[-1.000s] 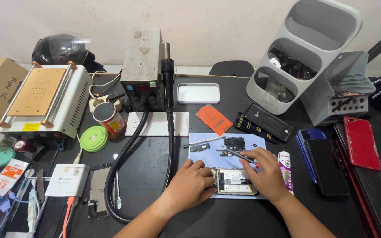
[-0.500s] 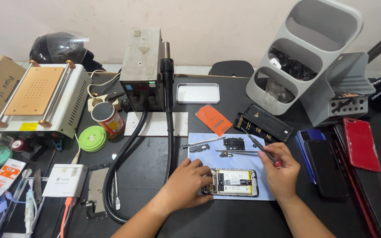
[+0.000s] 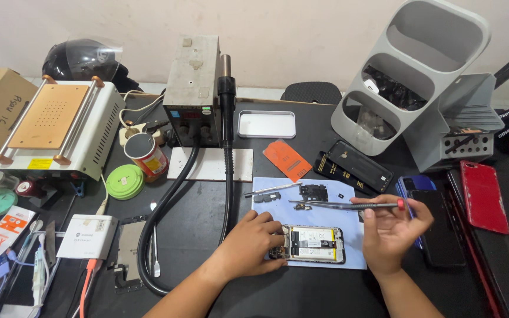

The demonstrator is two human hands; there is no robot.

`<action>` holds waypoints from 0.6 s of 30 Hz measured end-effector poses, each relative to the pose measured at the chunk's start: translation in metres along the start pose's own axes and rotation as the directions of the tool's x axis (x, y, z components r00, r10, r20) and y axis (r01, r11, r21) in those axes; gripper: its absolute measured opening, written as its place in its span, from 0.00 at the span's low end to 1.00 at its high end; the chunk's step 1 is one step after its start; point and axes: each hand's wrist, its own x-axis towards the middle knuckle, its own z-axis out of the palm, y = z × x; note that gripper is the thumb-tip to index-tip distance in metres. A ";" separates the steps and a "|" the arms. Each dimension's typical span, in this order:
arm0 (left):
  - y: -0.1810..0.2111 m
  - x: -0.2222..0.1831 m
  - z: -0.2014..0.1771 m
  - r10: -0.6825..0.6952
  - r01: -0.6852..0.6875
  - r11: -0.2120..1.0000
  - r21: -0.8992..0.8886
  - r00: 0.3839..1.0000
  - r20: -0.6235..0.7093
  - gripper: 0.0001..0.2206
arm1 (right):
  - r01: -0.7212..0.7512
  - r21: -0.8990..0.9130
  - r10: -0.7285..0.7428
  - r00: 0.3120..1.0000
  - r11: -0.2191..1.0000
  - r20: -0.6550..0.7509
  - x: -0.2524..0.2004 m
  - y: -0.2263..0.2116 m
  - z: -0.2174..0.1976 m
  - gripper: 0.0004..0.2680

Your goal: The person disassembles a smartphone, removes the motherboard, and uses a screwdriver to unscrew components from the board. They then place the motherboard back into the phone chassis and continue to manipulate internal parts.

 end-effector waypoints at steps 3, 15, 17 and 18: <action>0.000 0.000 0.001 0.008 -0.008 1.000 0.002 1.000 -0.009 0.14 | 0.101 -0.085 -0.103 0.995 0.991 -0.009 -0.003 -0.004 0.001 0.24; 0.000 -0.002 0.002 0.012 -0.012 1.000 0.020 1.000 -0.011 0.14 | 0.282 -0.264 -0.269 0.959 0.922 0.086 -0.007 0.001 -0.003 0.24; 0.000 -0.002 0.001 0.003 -0.003 1.000 0.014 1.000 -0.007 0.14 | 0.319 -0.245 -0.295 0.946 0.915 0.132 -0.011 0.002 -0.001 0.25; 0.001 -0.002 0.001 -0.002 0.002 1.000 0.010 1.000 -0.007 0.14 | 0.339 -0.234 -0.309 0.939 0.911 0.154 -0.011 0.002 0.000 0.25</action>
